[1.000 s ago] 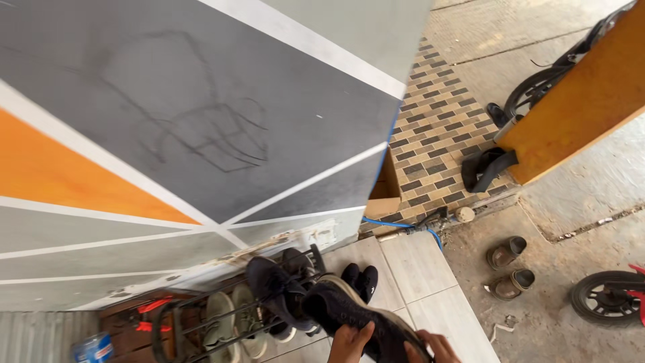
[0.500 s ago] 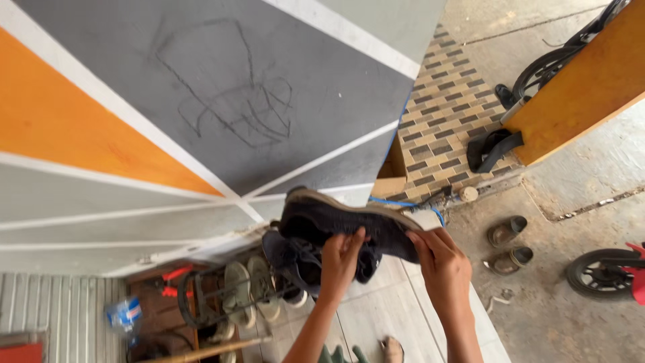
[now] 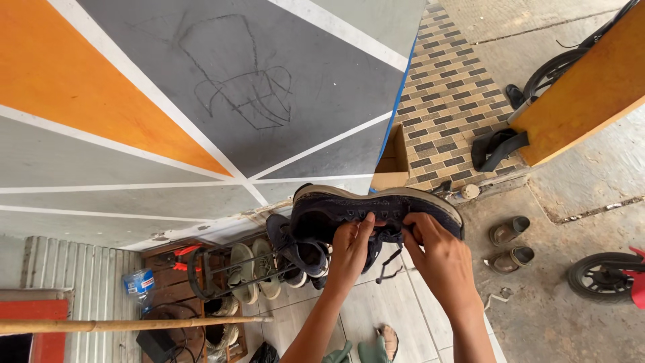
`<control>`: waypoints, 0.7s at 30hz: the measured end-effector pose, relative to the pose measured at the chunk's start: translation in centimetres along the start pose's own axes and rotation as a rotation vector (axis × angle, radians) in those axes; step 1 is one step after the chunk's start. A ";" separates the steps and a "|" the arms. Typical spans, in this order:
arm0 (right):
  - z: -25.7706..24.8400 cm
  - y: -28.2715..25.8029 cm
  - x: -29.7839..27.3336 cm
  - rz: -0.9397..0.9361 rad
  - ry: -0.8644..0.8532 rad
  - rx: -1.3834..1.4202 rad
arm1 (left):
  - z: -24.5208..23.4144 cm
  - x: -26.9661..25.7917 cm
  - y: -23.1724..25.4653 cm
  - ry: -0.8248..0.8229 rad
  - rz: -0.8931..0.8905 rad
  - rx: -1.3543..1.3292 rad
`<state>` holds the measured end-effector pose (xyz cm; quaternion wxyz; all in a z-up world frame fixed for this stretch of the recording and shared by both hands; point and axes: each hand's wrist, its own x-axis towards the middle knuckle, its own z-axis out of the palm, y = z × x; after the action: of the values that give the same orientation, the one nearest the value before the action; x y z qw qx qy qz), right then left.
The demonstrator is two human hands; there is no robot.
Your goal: The person threads a shoelace through the eyelets of a single dark sneaker, pulls the laces to tighten them, and ties a knot. The shoe remains on the floor throughout the process.
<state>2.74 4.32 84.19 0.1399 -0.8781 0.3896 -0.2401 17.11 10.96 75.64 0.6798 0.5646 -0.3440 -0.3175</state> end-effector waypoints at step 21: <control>-1.9 2.5 0.6 0.004 0.019 0.276 | 2.6 -0.5 -0.5 0.081 -0.130 0.014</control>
<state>0.52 2.12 84.91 0.2562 -0.8475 0.3557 -0.2993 14.64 9.86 75.40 0.6672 0.6027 -0.2813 -0.3355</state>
